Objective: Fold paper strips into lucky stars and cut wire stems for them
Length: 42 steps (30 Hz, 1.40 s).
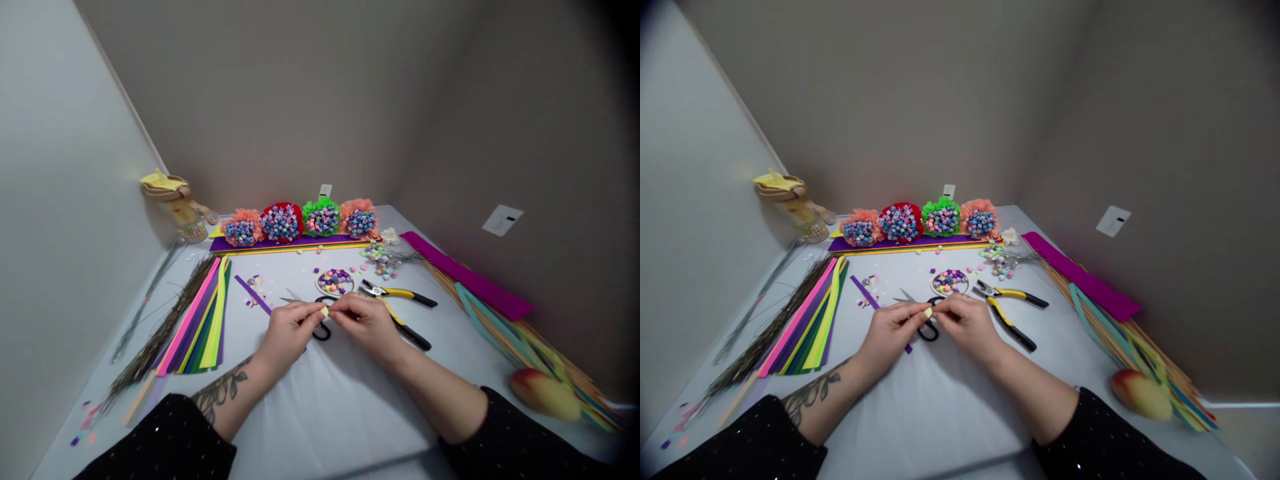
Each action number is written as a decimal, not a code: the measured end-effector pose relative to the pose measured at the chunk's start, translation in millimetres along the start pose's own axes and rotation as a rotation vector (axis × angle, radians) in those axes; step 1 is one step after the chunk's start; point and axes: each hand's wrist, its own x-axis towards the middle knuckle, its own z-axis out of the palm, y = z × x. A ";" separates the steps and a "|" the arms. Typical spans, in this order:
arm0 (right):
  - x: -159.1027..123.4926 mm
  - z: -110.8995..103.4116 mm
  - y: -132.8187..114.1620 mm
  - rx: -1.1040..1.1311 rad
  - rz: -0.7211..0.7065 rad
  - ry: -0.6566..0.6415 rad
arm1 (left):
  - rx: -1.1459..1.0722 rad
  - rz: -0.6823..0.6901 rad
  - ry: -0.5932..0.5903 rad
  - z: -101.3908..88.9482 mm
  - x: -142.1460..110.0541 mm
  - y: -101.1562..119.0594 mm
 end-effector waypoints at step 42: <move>-4.7 6.7 -6.4 -0.119 -0.100 0.093 | -0.229 -0.257 0.022 5.2 -2.2 3.1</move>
